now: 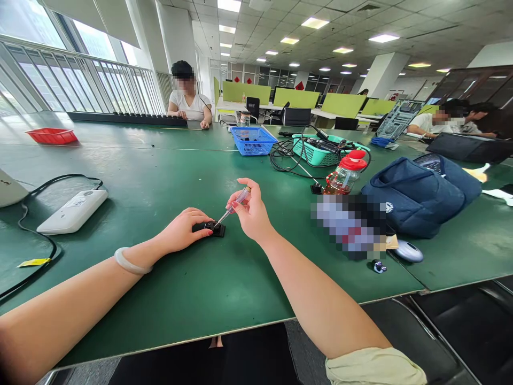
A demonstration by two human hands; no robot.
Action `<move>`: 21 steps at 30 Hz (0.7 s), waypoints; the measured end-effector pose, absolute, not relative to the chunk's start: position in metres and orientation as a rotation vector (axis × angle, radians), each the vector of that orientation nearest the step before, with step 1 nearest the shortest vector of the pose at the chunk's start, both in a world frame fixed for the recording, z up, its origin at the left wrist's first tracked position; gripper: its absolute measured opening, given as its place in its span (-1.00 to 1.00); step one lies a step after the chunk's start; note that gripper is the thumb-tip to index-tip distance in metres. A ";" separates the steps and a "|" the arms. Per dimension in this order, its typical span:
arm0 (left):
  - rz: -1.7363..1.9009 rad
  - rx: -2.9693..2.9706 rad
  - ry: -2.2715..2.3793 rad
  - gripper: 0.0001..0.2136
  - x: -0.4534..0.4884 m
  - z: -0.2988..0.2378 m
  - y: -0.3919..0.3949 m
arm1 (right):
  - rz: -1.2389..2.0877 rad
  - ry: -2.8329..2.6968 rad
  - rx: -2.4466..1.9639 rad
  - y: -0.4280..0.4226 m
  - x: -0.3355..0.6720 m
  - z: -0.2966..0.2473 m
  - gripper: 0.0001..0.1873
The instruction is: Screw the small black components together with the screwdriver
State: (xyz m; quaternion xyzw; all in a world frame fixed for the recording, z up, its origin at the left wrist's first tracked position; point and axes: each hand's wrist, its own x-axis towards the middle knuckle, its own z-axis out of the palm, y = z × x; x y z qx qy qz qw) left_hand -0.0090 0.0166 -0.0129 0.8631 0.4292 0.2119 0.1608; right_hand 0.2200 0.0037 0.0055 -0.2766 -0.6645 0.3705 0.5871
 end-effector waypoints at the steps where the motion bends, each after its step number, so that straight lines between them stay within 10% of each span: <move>1: 0.609 2.469 1.222 -0.68 -0.009 -0.013 0.017 | 0.848 -1.574 -0.649 0.003 0.220 0.006 -0.55; 21: 0.639 2.591 1.114 -0.76 -0.009 -0.018 0.020 | -0.099 -2.305 -0.342 -0.040 0.198 0.026 -0.62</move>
